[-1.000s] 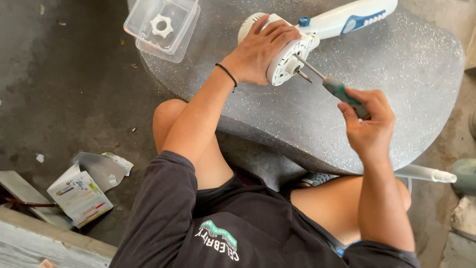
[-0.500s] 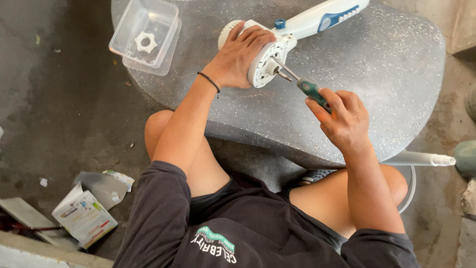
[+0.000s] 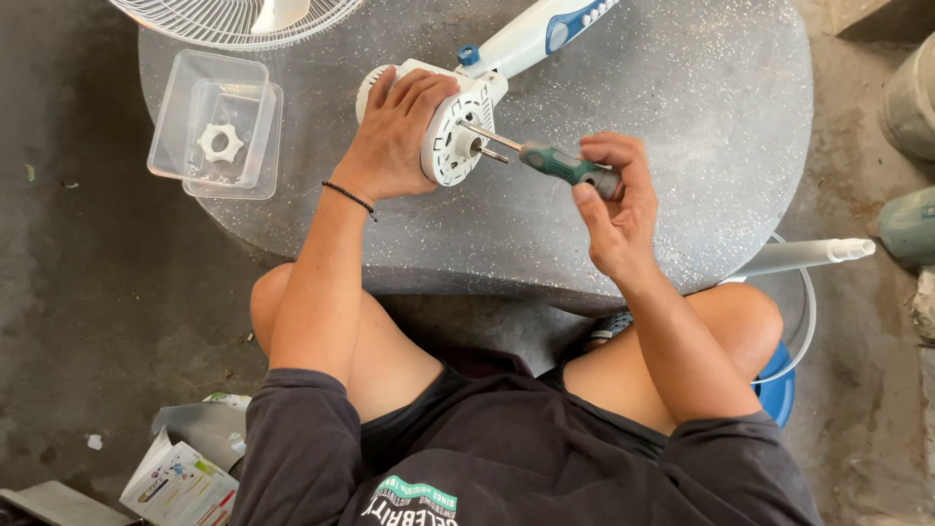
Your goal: The person removes the front grille and fan blade from an electric fan, then uses a screwdriver to loosen screws on the motor housing. The person places the removed parts on the table and continues to work on the motor assembly.
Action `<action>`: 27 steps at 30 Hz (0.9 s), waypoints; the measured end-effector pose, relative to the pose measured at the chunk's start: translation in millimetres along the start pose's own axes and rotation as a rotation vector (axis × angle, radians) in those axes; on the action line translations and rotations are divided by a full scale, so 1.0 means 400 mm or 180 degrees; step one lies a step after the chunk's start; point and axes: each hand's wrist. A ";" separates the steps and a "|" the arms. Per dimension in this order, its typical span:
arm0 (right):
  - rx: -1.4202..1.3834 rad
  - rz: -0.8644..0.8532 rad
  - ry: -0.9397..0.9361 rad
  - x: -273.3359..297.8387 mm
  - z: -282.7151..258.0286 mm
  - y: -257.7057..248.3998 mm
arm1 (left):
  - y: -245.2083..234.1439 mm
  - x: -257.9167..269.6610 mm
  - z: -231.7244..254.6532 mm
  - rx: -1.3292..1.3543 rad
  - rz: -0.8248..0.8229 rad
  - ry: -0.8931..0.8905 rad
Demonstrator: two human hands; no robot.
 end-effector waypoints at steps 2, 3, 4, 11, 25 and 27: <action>0.0108 0.0069 -0.0065 -0.005 -0.002 -0.001 | -0.002 0.003 -0.004 0.0003 0.0006 0.0015; 0.0316 0.0127 0.0101 -0.007 -0.002 -0.004 | 0.000 0.005 -0.004 0.0006 0.0015 0.0015; 0.0523 0.0183 0.0267 -0.006 -0.001 -0.008 | 0.005 0.005 -0.003 -0.0002 0.0034 0.0026; 0.0213 0.0615 0.0815 0.022 0.064 -0.037 | 0.052 0.015 0.019 -0.0437 -0.0040 0.0188; -0.0774 0.1222 0.1502 0.095 0.190 -0.052 | 0.041 0.018 0.061 -0.0754 -0.0358 0.0098; -0.0870 0.1198 0.1444 0.107 0.199 -0.053 | 0.026 0.018 0.075 -0.0809 -0.0444 0.0015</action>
Point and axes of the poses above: each hand's wrist, its own x-axis away from the middle knuckle, its own y-axis out of the palm, z = x × y, and after that the axes turned 13 degrees about -x, right-handed
